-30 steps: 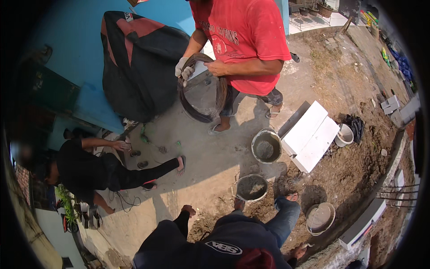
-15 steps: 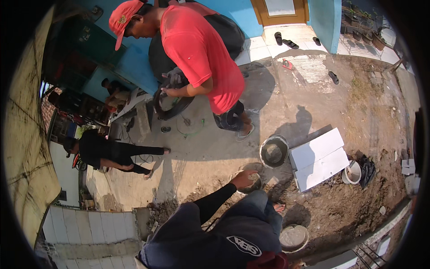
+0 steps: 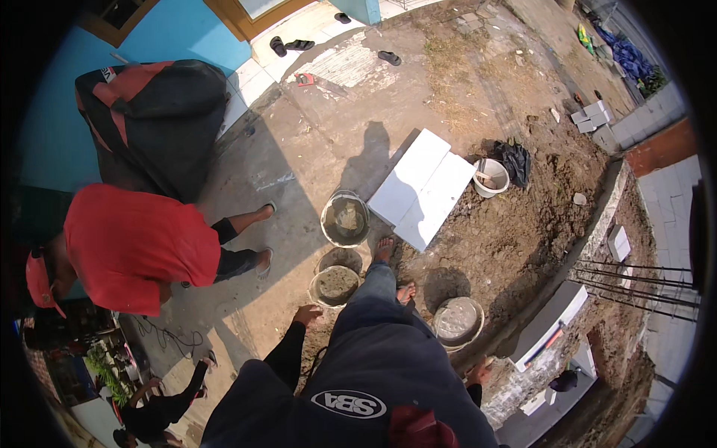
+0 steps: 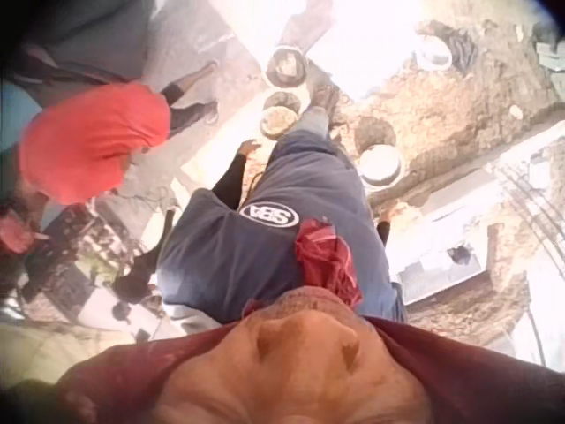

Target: The person applies mortar to white building blocks using a trowel and positions them along a curved wall, securing them in place by tapping them with a hammer.

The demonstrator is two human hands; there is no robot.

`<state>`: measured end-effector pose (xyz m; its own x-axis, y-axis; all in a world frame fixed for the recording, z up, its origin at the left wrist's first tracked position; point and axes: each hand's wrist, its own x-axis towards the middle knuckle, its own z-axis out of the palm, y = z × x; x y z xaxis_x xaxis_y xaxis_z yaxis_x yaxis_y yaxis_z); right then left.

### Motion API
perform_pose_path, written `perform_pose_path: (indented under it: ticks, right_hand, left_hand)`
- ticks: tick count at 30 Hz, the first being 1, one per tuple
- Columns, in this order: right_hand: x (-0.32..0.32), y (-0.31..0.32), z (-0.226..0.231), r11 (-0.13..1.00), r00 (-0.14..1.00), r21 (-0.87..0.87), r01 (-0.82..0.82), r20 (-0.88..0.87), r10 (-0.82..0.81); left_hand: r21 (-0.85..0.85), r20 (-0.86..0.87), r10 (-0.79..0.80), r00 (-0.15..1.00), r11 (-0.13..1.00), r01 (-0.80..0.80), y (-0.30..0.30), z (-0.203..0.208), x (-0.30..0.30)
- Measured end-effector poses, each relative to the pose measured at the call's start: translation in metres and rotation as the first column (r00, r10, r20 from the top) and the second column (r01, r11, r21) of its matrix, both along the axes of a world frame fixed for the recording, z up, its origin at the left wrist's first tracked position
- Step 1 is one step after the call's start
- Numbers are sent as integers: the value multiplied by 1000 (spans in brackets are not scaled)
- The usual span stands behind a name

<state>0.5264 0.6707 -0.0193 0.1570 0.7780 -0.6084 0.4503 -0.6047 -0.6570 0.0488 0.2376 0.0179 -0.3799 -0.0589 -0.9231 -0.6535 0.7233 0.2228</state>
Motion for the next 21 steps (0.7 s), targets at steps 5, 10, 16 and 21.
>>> perform_pose_path:
  ticks: [5, 10, 16, 21]
  right_hand:
    - [-2, -56, 38, 998, 906, -10, -59, 420, 58]
    - [-28, -102, 20, 992, 794, -125, 15, 605, 64]
    - [-5, -84, -42, 987, 707, 153, 56, 691, -148]
    - [-215, -69, 30, 977, 952, -203, 60, 307, 5]
  left_hand:
    - [-52, -134, -139, 981, 990, 133, 37, -1, -69]
    - [-51, -202, -158, 967, 987, 151, 74, -6, -172]
    - [186, -155, -176, 972, 961, 204, 202, -72, -241]
    - [144, 21, -18, 1000, 990, 15, 148, -69, -297]
